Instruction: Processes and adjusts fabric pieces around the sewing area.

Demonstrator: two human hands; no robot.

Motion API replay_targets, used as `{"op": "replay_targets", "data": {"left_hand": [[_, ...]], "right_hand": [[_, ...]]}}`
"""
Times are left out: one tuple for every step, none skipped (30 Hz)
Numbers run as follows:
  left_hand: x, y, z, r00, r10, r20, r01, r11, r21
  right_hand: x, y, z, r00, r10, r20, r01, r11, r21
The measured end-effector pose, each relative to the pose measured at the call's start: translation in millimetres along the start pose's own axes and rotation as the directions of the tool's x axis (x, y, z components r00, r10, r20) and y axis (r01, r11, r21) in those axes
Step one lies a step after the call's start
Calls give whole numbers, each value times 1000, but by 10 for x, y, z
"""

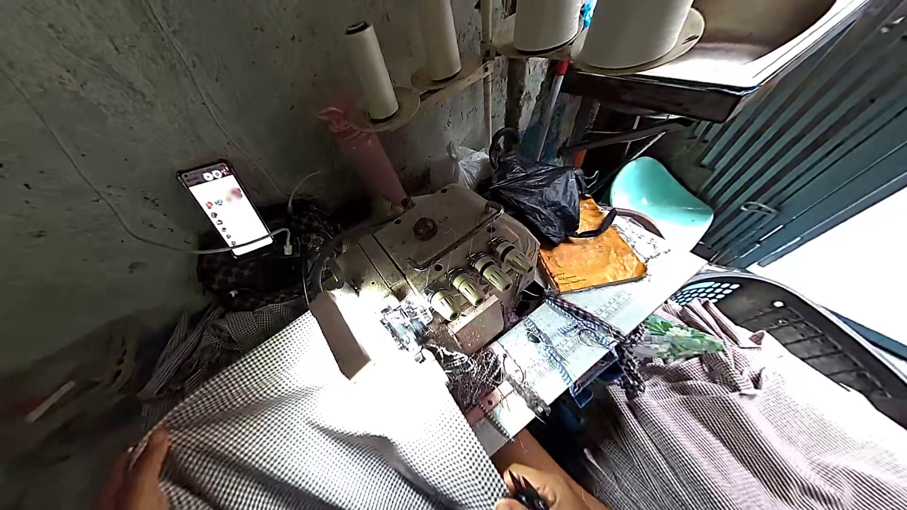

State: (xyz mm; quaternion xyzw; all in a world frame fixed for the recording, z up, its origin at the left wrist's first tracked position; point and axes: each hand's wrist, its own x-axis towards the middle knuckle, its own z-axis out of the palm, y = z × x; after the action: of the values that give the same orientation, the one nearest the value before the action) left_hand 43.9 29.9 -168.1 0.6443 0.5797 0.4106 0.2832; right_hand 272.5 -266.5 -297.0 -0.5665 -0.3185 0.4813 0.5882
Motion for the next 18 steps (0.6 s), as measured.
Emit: {"op": "replay_targets", "data": {"left_hand": [[53, 36, -20, 1000, 8, -4, -8, 1000, 12], [90, 90, -34, 1000, 15, -6, -14, 1000, 23], [131, 135, -50, 1000, 17, -4, -17, 999, 34], [175, 162, -71, 1000, 17, -2, -17, 999, 39], [232, 159, -98, 1000, 25, -3, -25, 999, 41], [290, 147, -124, 999, 37, -6, -37, 999, 36], [351, 125, -157, 999, 49, -7, -48, 998, 27], [417, 94, -195, 999, 53, -13, -53, 998, 16], [491, 54, -240, 998, 55, -13, -55, 998, 8], [576, 4, -288, 998, 64, -16, -64, 998, 3], [686, -76, -350, 996, 86, -16, -86, 996, 2], [823, -188, -432, 994, 110, -5, -110, 994, -3], [969, -307, -519, 992, 129, -1, -129, 992, -3], [1099, -399, -598, 990, 144, 2, -144, 990, 0], [1210, -468, -664, 988, 157, 2, -157, 988, -1], [1293, -508, -718, 986, 167, -1, -167, 986, -11], [1360, -539, -770, 985, 174, -3, -174, 984, -25], [1416, -564, -826, 983, 183, 3, -183, 982, -42]], "right_hand": [[23, -17, 5, 1000, -2, -13, 2, 1000, 5], [47, -21, 15, 999, -7, -31, 8, 1000, 6], [73, -22, 23, 999, -16, -44, 16, 1000, 9], [97, -30, 30, 998, -22, -51, 22, 1000, 10], [119, -42, 41, 998, -27, -60, 28, 1000, 12], [140, -53, 51, 997, -34, -67, 35, 999, 16], [159, -65, 61, 996, -43, -74, 45, 999, 26], [180, -70, 70, 995, -54, -80, 57, 998, 38], [198, -83, 78, 995, -54, -86, 58, 997, 53], [215, -99, 82, 995, -46, -89, 52, 996, 67], [236, -110, 80, 996, -35, -86, 42, 996, 76], [259, -115, 77, 996, -23, -82, 30, 996, 82], [288, -111, 70, 997, -20, -74, 26, 996, 82], [319, -110, 63, 998, -16, -64, 21, 997, 77], [350, -118, 58, 998, -11, -55, 15, 997, 76], [380, -128, 55, 999, -3, -44, 7, 997, 77], [410, -135, 57, 999, -3, -41, 6, 997, 79], [444, -138, 61, 999, -7, -39, 10, 997, 81]]}}
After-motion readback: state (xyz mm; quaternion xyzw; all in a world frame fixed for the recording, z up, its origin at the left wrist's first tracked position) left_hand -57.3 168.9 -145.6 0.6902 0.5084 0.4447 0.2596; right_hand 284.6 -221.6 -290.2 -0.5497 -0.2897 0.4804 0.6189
